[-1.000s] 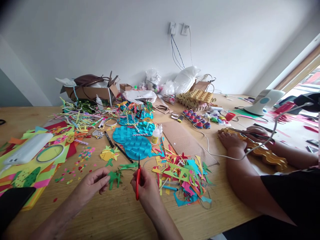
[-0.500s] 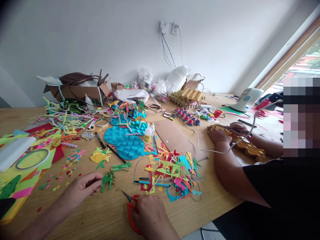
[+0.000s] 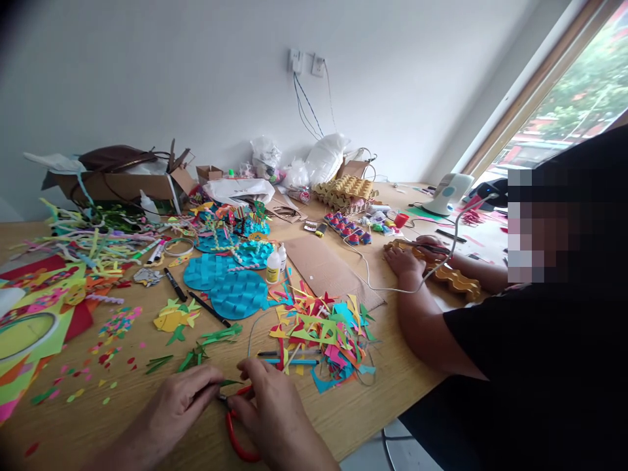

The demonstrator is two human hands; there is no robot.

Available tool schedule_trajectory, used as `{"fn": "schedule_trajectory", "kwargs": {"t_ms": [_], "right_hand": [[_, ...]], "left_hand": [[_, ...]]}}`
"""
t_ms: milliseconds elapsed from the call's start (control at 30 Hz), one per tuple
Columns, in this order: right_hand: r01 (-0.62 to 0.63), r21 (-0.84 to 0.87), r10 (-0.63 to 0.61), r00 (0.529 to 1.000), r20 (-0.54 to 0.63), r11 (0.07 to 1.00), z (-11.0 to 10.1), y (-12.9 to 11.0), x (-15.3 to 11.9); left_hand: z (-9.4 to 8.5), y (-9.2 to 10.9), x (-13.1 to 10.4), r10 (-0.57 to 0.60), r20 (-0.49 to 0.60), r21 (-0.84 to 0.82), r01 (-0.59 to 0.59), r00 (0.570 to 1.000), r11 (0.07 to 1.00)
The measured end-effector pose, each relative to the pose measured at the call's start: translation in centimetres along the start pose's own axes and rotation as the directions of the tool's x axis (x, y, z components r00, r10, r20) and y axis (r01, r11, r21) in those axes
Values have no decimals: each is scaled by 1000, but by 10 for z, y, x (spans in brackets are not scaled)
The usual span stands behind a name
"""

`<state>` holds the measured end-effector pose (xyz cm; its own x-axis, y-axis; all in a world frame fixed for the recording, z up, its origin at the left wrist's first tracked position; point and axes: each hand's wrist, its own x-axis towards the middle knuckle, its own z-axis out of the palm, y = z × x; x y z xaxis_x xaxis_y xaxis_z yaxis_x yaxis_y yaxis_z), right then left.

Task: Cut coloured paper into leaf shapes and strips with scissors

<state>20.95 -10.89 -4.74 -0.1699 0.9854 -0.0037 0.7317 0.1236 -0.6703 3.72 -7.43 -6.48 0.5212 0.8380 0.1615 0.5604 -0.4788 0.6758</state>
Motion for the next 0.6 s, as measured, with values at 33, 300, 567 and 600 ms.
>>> {"fn": "schedule_trajectory", "kwargs": {"t_ms": [33,300,567,600], "right_hand": [[16,30,-16,1000,11,999,2,-1,1],[58,-40,-59,998,-37,998,-8,12,16],[-144,-359,95,984,-150,922,-52,52,40],[-149,-365,100,984,-149,919,-53,55,42]], "left_hand": [[1,2,-1,-1,3,-3,1,1000,1000],[-3,7,-3,-70,-18,-56,69,997,996],[-35,-24,-15,-152,-224,-30,150,963,988],[-39,-30,-16,-167,-251,-12,170,953,985]]}}
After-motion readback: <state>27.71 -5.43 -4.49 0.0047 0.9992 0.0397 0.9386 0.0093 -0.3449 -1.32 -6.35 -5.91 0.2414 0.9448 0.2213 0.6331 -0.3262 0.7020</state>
